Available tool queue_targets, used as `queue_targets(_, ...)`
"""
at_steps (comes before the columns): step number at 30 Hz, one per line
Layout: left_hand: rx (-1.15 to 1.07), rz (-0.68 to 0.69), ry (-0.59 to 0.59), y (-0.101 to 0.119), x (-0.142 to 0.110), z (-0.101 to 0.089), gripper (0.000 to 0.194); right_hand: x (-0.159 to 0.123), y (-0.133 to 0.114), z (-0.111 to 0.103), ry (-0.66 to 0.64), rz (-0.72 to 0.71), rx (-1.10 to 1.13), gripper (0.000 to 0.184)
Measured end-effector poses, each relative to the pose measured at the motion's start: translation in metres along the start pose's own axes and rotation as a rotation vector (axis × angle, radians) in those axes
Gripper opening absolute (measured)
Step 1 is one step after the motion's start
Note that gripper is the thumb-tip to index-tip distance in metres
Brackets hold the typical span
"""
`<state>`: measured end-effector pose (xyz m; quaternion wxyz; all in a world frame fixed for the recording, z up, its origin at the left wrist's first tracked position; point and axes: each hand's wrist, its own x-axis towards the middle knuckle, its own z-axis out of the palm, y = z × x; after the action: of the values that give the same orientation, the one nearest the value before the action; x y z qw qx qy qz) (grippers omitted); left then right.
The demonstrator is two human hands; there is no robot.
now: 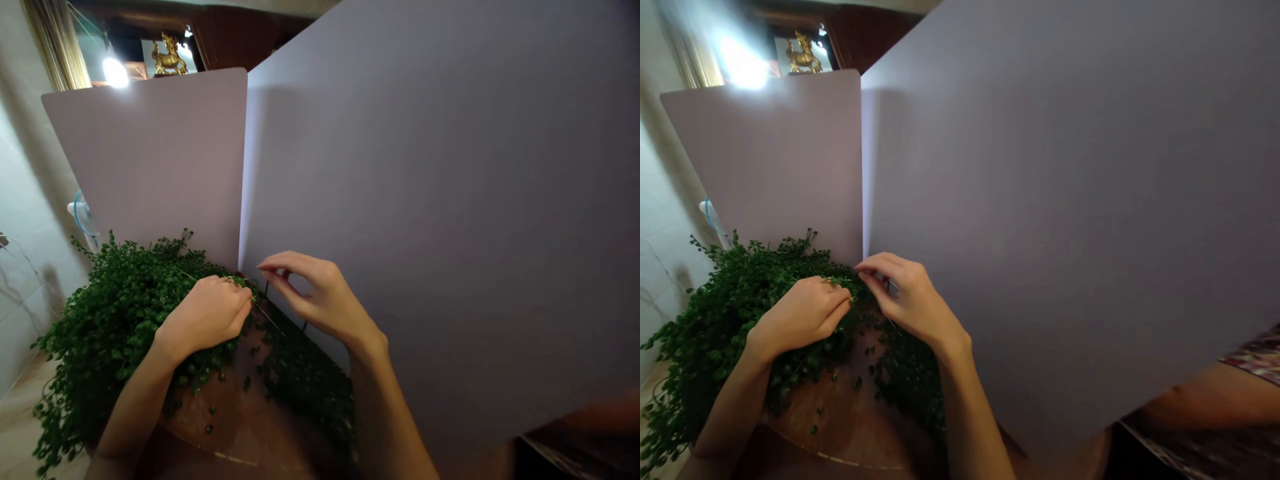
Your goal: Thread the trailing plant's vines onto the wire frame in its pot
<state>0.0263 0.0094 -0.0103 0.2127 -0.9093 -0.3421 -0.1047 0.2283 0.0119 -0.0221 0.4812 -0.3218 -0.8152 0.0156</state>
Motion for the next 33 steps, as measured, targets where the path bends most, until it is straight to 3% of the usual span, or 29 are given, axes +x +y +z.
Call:
queue_targets(4,-0.01,0.02,-0.038,0.0,0.001,0.001,0.023,0.001,-0.017,0.011,-0.087,-0.196,0.029,0.043)
queue_targets(7,-0.003,0.023,-0.065,0.0,0.001,0.002,0.023,0.0,-0.016,0.016,-0.134,-0.232,0.018,0.041)
queue_targets(13,-0.049,0.029,-0.065,0.001,0.001,0.003,0.025,-0.002,-0.009,0.007,-0.102,-0.16,-0.047,0.029)
queue_targets(18,-0.057,0.027,-0.073,0.002,0.001,-0.001,0.029,-0.003,-0.002,-0.004,0.009,-0.107,-0.132,0.021)
queue_targets(24,-0.065,0.005,-0.074,0.0,0.001,-0.001,0.032,-0.005,0.004,-0.013,0.025,0.031,-0.08,0.009)
queue_targets(30,-0.059,0.001,-0.051,-0.001,0.001,0.0,0.033,-0.007,0.004,-0.017,-0.055,0.006,-0.072,0.013)
queue_targets(33,-0.06,0.001,-0.044,-0.001,0.001,-0.001,0.033,-0.006,0.006,-0.016,0.008,0.027,-0.109,0.011)
